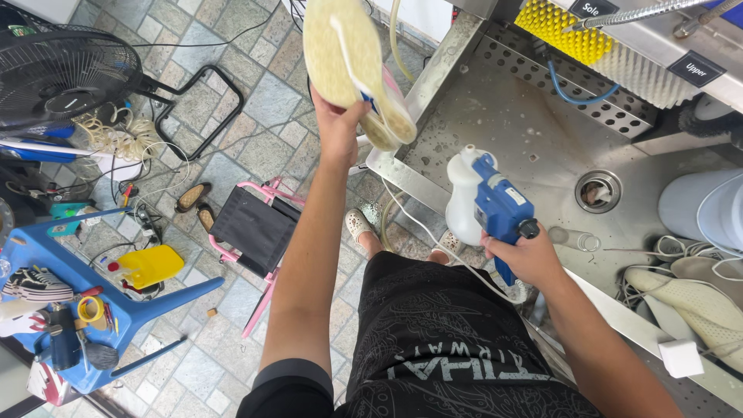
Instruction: The person uses a handheld steam cleaner to treat the sole and upper of a pink and white sneaker, then wipes the shoe with a white cloth. The person holds the shoe in one hand and the steamer in the other, moving the nozzle across the sole and sides before wiping away moisture.
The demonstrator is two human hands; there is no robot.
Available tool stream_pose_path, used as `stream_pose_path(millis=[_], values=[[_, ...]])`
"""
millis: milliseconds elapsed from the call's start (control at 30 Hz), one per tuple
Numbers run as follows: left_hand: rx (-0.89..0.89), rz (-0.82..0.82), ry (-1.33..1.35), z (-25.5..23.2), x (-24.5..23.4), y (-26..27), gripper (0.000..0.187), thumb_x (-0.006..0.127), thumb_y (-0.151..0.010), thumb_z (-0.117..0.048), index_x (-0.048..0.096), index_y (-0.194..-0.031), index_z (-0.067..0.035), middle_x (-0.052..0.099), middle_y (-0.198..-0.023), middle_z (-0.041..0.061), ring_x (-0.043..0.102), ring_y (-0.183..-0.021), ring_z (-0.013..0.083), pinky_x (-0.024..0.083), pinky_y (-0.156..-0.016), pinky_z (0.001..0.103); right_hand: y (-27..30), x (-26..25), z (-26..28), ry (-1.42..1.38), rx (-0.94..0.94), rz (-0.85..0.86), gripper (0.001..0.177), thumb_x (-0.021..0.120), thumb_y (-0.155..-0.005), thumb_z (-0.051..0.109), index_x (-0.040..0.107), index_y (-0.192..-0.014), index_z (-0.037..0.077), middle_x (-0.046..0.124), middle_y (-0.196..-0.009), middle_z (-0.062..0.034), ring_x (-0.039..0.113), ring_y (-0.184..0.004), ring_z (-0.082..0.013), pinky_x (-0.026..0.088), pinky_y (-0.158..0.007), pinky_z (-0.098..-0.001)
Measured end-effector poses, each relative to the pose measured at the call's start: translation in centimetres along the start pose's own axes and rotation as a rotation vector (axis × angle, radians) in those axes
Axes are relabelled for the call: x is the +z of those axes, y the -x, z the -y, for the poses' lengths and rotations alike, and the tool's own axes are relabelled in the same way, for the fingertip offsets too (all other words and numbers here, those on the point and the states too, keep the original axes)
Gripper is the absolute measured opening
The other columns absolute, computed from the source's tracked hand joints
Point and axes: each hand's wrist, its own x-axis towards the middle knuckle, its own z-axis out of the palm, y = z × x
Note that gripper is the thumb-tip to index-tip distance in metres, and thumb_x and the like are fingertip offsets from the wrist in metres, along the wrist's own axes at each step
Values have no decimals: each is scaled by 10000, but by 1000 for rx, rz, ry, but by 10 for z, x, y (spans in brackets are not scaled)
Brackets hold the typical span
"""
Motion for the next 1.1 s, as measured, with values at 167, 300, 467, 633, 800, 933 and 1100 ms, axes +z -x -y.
stream_pose_path(millis=[167, 300, 467, 633, 800, 933, 1100], values=[[-60, -64, 183, 1, -1, 25, 774, 762, -759, 67, 355, -1404, -62, 568, -1283, 168, 632, -1137, 307, 592, -896, 445, 4, -8, -20, -86, 37, -80, 152, 681, -845, -18, 669, -996, -8, 698, -898, -66, 670, -711, -153, 558, -650, -326], [-141, -112, 469, 17, -15, 38, 694, 781, -859, -135, 411, -1425, 19, 574, -1303, 182, 634, -1157, 316, 579, -967, 487, 4, -15, -24, -59, 69, -60, 130, 690, -864, -19, 680, -994, -21, 694, -883, -67, 669, -721, -153, 555, -666, -324], [-102, -135, 446, 51, -30, 64, 750, 808, -858, -226, 406, -1456, -19, 570, -1372, 156, 606, -1269, 286, 524, -1104, 458, 1, -13, -7, -47, -9, 23, 122, 673, -854, -19, 652, -973, 2, 679, -866, -51, 654, -699, -141, 549, -648, -317], [-13, -179, 207, 36, -53, 82, 753, 860, -834, -166, 395, -1426, -133, 558, -1355, 103, 589, -1247, 281, 536, -1048, 486, 2, -9, 3, -13, -1, 46, 121, 667, -849, -27, 652, -963, 10, 673, -851, -50, 650, -697, -136, 541, -646, -312], [-73, -204, 397, 7, -80, 88, 693, 829, -861, -194, 424, -1423, -150, 596, -1335, 95, 629, -1209, 279, 586, -964, 480, 1, -14, -4, -9, -24, 56, 123, 669, -854, -17, 654, -973, 8, 681, -864, -49, 653, -697, -135, 555, -651, -310], [-55, -255, 199, -2, -87, 87, 763, 833, -883, -176, 322, -1449, -166, 614, -1340, 117, 637, -1183, 261, 569, -884, 437, -2, -18, -16, -54, -7, 13, 147, 689, -856, -20, 667, -1001, -11, 693, -904, -59, 664, -712, -145, 555, -653, -315], [131, -49, -376, -34, -80, 95, 801, 837, -866, -129, 387, -1516, -262, 561, -1276, 113, 671, -1062, 256, 626, -849, 415, -2, -20, -17, -114, 6, -18, 186, 704, -853, -22, 668, -1035, -8, 702, -925, -68, 671, -719, -155, 568, -654, -318]])
